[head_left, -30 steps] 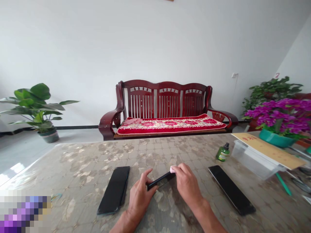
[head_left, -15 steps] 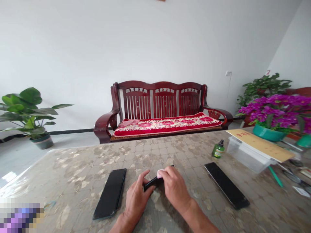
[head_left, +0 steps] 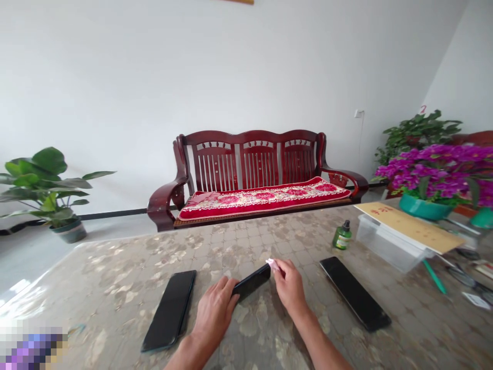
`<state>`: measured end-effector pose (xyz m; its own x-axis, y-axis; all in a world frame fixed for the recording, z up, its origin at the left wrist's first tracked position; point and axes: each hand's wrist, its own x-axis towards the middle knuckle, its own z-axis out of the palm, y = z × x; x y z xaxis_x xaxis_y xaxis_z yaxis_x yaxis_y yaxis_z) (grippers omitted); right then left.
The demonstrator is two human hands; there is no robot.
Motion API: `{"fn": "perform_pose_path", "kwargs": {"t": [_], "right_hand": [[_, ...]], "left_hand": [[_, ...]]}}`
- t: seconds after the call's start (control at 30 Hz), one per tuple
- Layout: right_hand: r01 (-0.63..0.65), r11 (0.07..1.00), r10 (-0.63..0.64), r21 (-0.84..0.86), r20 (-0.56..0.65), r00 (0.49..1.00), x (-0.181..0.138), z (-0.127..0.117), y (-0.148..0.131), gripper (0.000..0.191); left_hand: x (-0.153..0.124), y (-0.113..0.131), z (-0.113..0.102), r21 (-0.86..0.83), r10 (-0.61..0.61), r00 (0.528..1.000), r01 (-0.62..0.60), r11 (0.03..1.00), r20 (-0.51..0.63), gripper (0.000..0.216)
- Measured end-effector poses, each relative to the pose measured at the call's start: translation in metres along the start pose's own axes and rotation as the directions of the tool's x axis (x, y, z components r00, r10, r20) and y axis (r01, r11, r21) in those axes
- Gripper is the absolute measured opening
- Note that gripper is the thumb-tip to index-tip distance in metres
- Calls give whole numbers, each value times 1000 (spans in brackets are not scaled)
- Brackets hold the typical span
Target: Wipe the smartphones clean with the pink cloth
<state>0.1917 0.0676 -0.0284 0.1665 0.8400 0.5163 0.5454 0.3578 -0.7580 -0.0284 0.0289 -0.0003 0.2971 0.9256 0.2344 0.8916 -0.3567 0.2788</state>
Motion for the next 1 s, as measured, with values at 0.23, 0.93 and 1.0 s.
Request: {"fn": "perform_pose_path", "kwargs": {"t": [0.23,0.93,1.0], "right_hand": [[-100,995,100,-4,69,993,-4,5,13,49],[257,963,-253,83,-52,966,-2,-12,-21,28],[277,958,-273,76,-59,960,-2,-13,-26,29]], "left_hand": [[26,28,-24,191,-123,951,70,979,284,24],[52,58,-11,-104,-21,988,5,995,-151,5],[51,56,-7,-138,4,976,-35,990,-216,3]]}}
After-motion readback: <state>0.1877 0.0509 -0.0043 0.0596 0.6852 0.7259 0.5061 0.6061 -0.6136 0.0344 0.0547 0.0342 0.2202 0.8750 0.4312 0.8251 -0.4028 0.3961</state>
